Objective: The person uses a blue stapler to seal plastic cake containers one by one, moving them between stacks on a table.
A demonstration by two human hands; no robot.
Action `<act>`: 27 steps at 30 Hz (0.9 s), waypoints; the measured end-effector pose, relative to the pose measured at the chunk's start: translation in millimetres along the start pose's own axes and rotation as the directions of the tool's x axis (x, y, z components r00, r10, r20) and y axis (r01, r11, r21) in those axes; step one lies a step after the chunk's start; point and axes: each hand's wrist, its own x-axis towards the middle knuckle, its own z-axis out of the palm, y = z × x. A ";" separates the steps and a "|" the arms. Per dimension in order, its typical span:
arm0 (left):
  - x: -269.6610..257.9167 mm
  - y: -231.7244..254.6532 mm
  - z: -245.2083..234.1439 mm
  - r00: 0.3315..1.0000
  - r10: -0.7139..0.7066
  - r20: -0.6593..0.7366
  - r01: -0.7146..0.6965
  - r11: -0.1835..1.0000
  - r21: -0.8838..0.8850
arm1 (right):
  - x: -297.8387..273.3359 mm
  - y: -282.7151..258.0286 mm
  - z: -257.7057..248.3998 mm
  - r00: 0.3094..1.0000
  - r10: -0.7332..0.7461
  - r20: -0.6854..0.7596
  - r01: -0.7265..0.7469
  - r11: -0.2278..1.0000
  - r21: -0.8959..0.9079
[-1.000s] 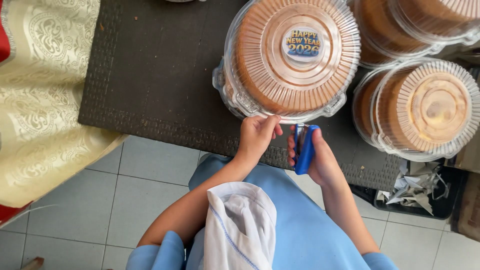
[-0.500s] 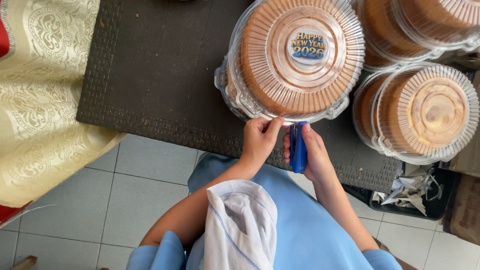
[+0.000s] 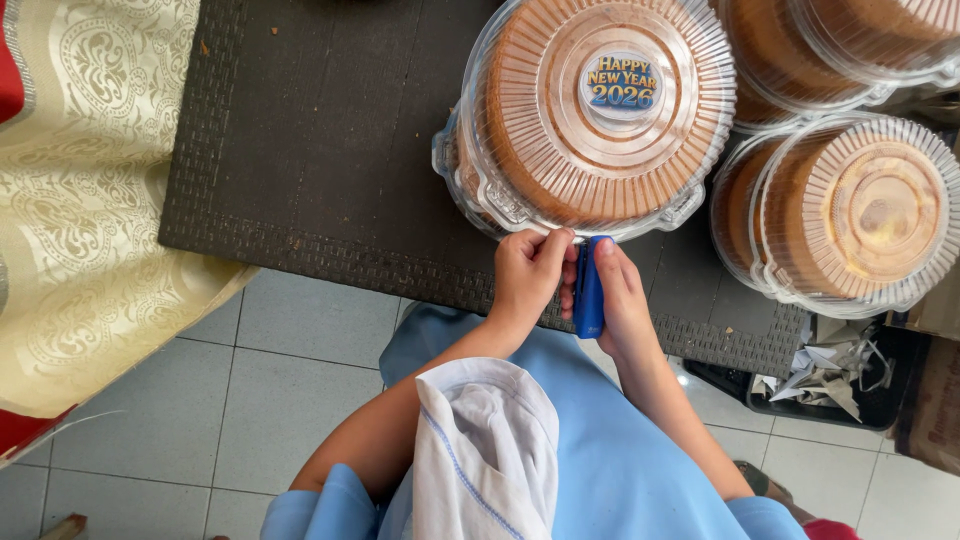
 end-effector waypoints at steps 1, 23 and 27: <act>0.4 -1.2 -0.2 1.000 0.018 0.002 -0.018 1.000 0.024 | 0.0 0.1 0.7 1.000 -0.010 -0.019 0.010 1.000 -0.009; 2.0 -35.0 28.1 0.974 -0.205 0.092 0.184 0.963 0.197 | 19.9 43.9 -25.7 0.959 -0.161 -0.231 0.117 0.974 -0.193; -0.2 -31.7 34.8 0.981 -0.188 0.051 0.176 0.969 0.175 | 21.1 36.6 -21.9 0.965 -0.141 -0.220 0.109 0.983 -0.150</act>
